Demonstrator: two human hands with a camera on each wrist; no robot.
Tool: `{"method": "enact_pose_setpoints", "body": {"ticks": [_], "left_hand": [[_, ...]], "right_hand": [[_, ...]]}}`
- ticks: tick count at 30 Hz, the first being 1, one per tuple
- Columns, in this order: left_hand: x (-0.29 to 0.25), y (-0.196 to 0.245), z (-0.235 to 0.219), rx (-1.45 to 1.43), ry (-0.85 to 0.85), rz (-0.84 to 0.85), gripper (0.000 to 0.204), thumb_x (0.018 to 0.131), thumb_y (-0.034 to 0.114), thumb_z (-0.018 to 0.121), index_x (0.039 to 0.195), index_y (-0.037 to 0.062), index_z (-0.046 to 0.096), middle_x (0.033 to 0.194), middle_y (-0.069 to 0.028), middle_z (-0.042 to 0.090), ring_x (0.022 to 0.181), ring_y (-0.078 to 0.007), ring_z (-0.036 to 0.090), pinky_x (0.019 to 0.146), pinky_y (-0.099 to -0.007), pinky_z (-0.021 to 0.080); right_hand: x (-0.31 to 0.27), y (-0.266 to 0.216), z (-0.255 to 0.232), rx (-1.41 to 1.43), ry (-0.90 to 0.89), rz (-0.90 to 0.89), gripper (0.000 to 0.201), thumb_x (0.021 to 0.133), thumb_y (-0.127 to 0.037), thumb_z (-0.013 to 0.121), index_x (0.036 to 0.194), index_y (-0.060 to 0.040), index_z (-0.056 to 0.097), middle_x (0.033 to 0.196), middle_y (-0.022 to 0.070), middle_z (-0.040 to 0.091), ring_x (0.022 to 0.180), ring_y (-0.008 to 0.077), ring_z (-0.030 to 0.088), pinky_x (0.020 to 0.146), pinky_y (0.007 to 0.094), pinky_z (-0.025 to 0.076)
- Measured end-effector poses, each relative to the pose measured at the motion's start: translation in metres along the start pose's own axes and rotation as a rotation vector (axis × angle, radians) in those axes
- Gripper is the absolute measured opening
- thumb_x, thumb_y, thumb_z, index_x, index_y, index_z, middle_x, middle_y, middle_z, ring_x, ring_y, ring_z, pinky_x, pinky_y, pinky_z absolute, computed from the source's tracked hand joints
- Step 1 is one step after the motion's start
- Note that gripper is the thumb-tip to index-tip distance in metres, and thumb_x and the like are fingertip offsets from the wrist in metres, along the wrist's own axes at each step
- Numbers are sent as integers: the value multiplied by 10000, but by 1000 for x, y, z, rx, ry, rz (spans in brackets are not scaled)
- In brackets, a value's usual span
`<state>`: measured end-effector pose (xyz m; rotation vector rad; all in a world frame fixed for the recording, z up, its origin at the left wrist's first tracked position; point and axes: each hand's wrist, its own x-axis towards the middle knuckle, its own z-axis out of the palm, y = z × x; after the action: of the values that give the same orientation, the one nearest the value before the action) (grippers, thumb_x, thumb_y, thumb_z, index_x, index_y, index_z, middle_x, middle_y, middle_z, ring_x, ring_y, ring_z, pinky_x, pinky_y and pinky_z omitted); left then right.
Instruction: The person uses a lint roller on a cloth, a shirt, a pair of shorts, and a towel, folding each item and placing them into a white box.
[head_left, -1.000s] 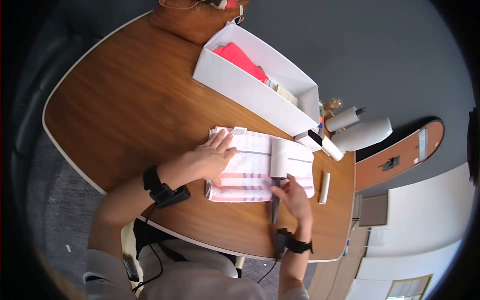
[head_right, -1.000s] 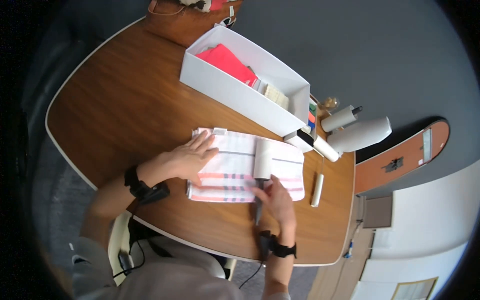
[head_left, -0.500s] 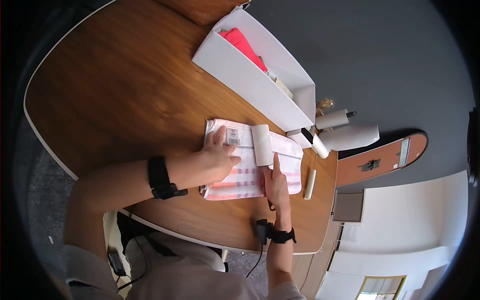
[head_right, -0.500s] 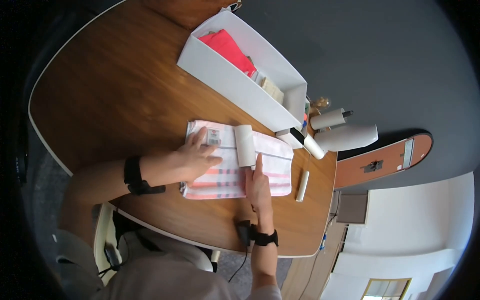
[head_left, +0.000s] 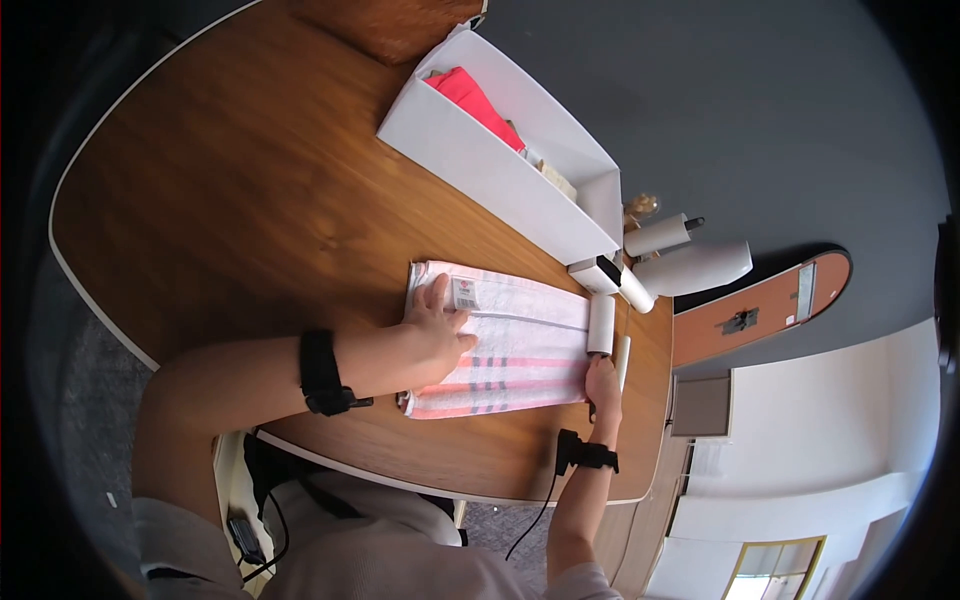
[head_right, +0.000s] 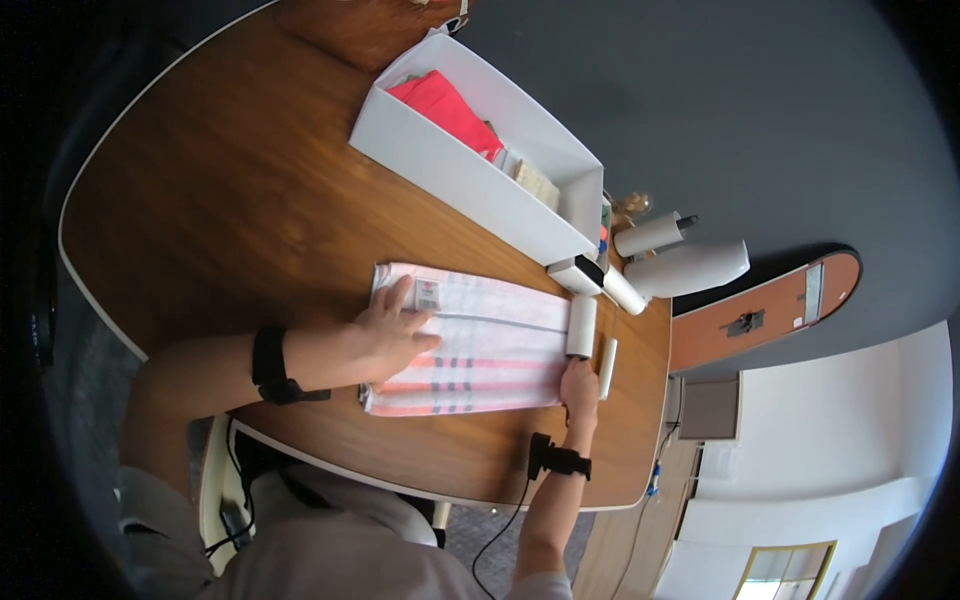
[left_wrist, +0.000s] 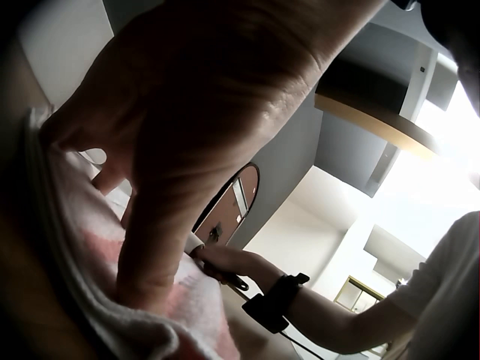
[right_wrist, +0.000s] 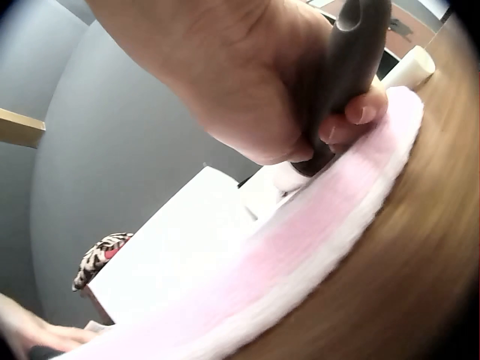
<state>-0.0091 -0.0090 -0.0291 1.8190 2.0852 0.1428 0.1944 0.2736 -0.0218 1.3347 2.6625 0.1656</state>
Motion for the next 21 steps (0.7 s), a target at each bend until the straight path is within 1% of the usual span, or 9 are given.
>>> {"method": "enact_pose_setpoints", "body": {"ticks": [2,3,7,10,12,14,17,20,21], "left_hand": [[1,0,0,5,-23,-1,861,498,275,815,1259,181,423,1370,-144,289,1230,-544,88,961,-607,197],[2,0,-1,7,-36,-4,868,496,280,815,1262,183,421,1369,-145,292,1230,-543,87,960,-609,196],[0,0,-8,2,-81,-28,907,501,283,812,1295,195,384,1388,-141,259,1234,-543,72,967,-607,194],[0,4,-13,11,-142,-55,935,507,280,811,1318,209,351,1405,-134,227,1237,-544,58,983,-600,182],[3,3,-18,14,-182,-62,945,512,279,810,1327,220,335,1414,-127,209,1239,-544,48,996,-593,171],[1,5,-28,-22,-224,-92,943,517,229,812,1330,226,334,1427,-108,186,1262,-516,20,1031,-566,136],[-2,4,-33,-57,-214,-101,937,505,202,818,1319,215,354,1429,-109,177,1266,-509,17,1037,-559,145],[-7,6,-38,-62,-208,-95,940,495,190,820,1315,208,361,1428,-112,176,1263,-511,23,1036,-557,164],[-7,7,-39,-52,-210,-95,943,493,188,821,1316,207,359,1428,-113,175,1263,-510,25,1036,-556,169]], "right_hand": [[6,9,1,150,-48,330,335,891,-198,316,918,36,554,876,275,583,830,412,567,728,467,458],[16,39,26,126,123,182,385,907,-248,312,914,51,555,707,253,597,564,353,602,486,412,489],[-15,32,16,214,526,64,379,915,-269,330,930,50,536,678,237,593,508,320,584,422,402,441],[-72,-35,-43,585,95,187,334,912,-237,345,914,50,515,667,223,583,501,356,536,470,417,437],[-108,-58,-42,760,-92,-81,286,910,-201,350,900,36,510,601,193,553,498,357,499,483,415,420],[-129,-79,-25,535,111,-466,269,915,-187,345,904,24,511,558,176,511,539,385,494,514,433,415],[-139,-89,-26,379,-18,-356,252,911,-171,344,961,26,492,632,226,521,613,408,518,555,451,421],[-116,-56,-2,319,172,-441,189,881,-159,414,912,16,479,705,279,538,665,461,508,557,498,395],[-105,-45,1,275,114,-397,192,868,-121,384,957,28,468,800,285,530,714,451,520,607,500,407]]}}
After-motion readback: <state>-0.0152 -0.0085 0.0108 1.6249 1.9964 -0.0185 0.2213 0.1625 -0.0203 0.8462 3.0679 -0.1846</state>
